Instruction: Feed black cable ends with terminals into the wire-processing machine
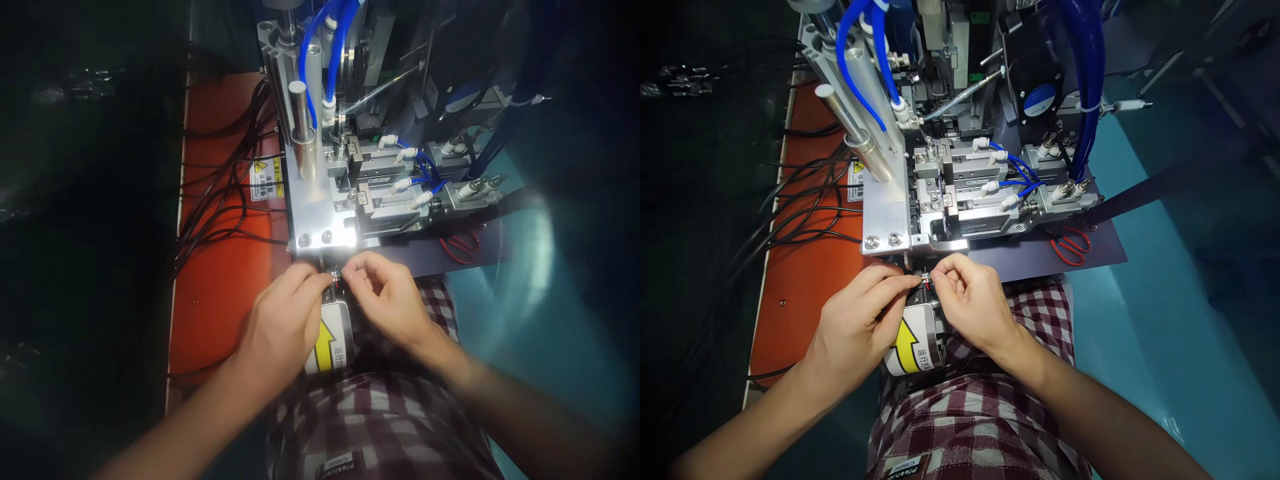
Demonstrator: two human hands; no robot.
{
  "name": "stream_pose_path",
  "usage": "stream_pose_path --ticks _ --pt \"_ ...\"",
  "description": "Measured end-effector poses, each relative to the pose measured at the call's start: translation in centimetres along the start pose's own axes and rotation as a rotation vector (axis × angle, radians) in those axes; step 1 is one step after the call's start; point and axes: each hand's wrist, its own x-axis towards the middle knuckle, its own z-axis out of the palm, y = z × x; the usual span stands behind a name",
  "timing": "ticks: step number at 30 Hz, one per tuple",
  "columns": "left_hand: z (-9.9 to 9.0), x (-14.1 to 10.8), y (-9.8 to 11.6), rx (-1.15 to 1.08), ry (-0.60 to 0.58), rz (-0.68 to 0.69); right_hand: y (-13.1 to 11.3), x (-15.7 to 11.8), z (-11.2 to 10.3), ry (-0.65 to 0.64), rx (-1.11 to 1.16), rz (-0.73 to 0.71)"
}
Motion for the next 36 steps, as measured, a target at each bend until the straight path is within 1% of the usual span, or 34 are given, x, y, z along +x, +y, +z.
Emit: stream_pose_path --ticks 5,10,14,21,30,36 --pt "-0.1 -0.1 0.0 0.005 -0.006 0.000 -0.6 0.3 0.4 0.042 -0.037 -0.054" --pt "-0.1 0.0 0.1 0.000 -0.016 -0.005 -0.4 0.2 0.7 0.036 0.088 -0.001" --pt "-0.2 0.1 0.2 0.005 -0.013 -0.006 -0.2 0.1 0.9 0.050 0.135 0.045" --pt "-0.2 0.1 0.2 0.022 0.003 0.015 -1.2 0.2 1.0 0.067 0.208 0.175" --pt "-0.2 0.1 0.2 0.024 -0.002 0.006 -1.3 0.3 0.9 0.061 0.218 0.195" --pt "-0.1 0.0 0.2 0.025 -0.001 0.004 -1.3 0.3 1.0 0.058 0.225 0.170"
